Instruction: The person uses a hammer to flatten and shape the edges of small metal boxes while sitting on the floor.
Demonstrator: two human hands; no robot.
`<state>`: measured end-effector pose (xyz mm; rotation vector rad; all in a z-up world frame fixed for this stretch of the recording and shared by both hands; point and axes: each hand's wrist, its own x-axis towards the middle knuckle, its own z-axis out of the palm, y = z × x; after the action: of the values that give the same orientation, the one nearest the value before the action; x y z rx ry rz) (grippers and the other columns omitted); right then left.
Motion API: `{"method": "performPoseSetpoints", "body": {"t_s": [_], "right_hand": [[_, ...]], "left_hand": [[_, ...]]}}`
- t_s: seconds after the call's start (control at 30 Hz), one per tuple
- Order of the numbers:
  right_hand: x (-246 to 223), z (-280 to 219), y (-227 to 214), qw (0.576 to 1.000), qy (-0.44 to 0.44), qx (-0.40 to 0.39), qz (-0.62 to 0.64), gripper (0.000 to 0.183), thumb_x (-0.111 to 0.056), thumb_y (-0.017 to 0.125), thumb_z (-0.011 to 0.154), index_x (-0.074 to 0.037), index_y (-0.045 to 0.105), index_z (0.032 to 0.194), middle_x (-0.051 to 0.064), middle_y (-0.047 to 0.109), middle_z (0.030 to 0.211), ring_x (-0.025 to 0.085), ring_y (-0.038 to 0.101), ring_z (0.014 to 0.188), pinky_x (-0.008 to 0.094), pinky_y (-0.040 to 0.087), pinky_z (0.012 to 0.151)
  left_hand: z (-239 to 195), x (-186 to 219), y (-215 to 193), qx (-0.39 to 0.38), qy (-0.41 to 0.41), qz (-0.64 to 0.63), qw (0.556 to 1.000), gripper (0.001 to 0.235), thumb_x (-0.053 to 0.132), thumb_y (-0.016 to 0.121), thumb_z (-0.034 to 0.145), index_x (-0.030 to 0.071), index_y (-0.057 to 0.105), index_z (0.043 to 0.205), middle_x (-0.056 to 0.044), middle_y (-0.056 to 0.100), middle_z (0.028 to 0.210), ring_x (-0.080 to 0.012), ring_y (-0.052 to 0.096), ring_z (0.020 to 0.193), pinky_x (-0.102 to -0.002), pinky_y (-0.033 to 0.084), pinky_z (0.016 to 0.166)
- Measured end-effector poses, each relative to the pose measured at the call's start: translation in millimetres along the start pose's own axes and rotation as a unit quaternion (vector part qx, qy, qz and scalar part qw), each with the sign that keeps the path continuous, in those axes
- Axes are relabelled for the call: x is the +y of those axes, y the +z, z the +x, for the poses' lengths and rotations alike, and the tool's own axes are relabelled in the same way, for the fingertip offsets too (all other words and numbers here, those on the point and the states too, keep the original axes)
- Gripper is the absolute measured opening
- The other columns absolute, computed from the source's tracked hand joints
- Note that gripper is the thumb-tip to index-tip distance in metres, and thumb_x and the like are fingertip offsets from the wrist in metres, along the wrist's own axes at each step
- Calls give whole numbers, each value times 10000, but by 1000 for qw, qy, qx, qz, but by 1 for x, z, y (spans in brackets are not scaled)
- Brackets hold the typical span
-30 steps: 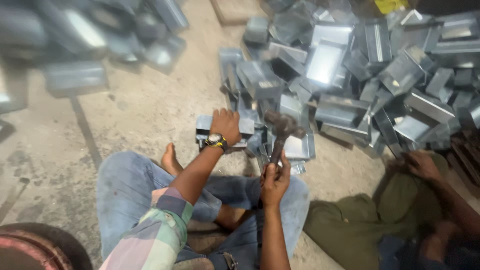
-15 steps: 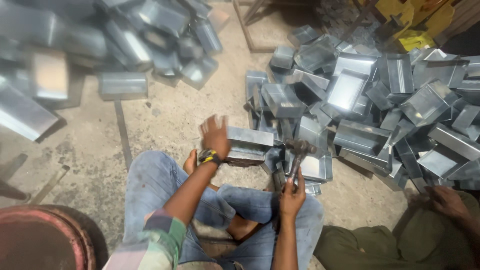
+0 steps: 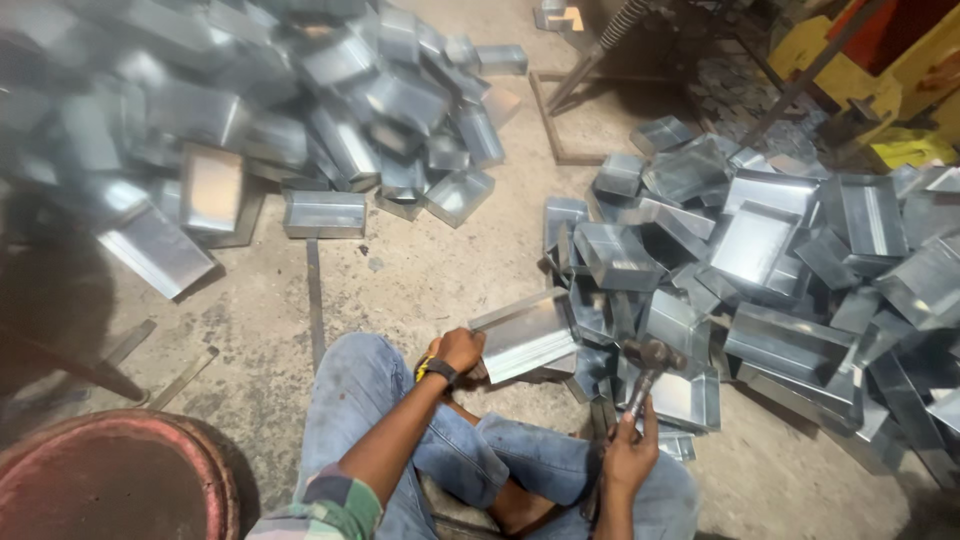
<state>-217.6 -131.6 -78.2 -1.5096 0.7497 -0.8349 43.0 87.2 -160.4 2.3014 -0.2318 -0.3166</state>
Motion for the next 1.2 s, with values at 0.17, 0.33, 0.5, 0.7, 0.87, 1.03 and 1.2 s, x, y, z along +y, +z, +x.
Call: {"method": "performPoseSetpoints", "body": {"t_s": [0.17,0.33,0.5,0.7,0.87,1.03,1.2], "right_hand": [[-5,-1,-3,999,27,11,17,528,-90,573,1016,-92,495,1538,17,533,641,73,444,501,249,347,443],[-10,1,3,997,66,16,34,569,-104,573,1002,-128,459,1559,21,516,616,76,405,466,255,314,413],[-12,0,3,996,82,20,30,559,-108,576,1000,-146,473,1548,21,510,622,74,403,465,261,317,401],[-12,-7,4,992,122,31,23,524,-120,590,989,-164,517,1507,15,512,627,82,418,457,266,333,399],[-22,-9,4,990,135,32,27,500,-152,581,993,-146,531,1490,16,502,610,77,416,457,262,340,413],[-15,-7,3,996,85,27,-17,483,-159,568,1006,-94,535,1483,0,536,642,66,422,487,265,327,431],[-18,-7,-1,997,75,17,-27,518,-161,582,988,-104,518,1499,-13,577,677,57,434,505,257,348,446]], "left_hand": [[46,21,-87,36,-78,-173,981,557,494,526,961,0,751,835,-189,697,684,-336,675,625,-471,525,582],[156,93,-256,210,-43,-401,891,948,522,724,928,38,205,1556,-190,383,1526,-334,453,1395,-504,384,1107],[168,40,-258,341,-57,-206,915,683,470,699,904,25,513,1388,-203,605,1390,-360,617,1257,-447,493,1046],[113,-24,-89,282,27,-83,955,451,335,760,877,45,629,1196,-178,736,1100,-375,701,1012,-442,554,895],[80,75,-10,162,287,-29,944,504,277,790,862,44,615,1273,-212,643,1283,-416,587,1187,-473,489,1024],[72,195,24,103,418,20,902,717,331,825,778,-9,539,1341,-240,562,1375,-428,495,1275,-524,418,1056],[84,249,45,22,327,181,927,576,303,828,753,47,629,1230,-172,583,1336,-370,456,1294,-572,381,1010]]}}
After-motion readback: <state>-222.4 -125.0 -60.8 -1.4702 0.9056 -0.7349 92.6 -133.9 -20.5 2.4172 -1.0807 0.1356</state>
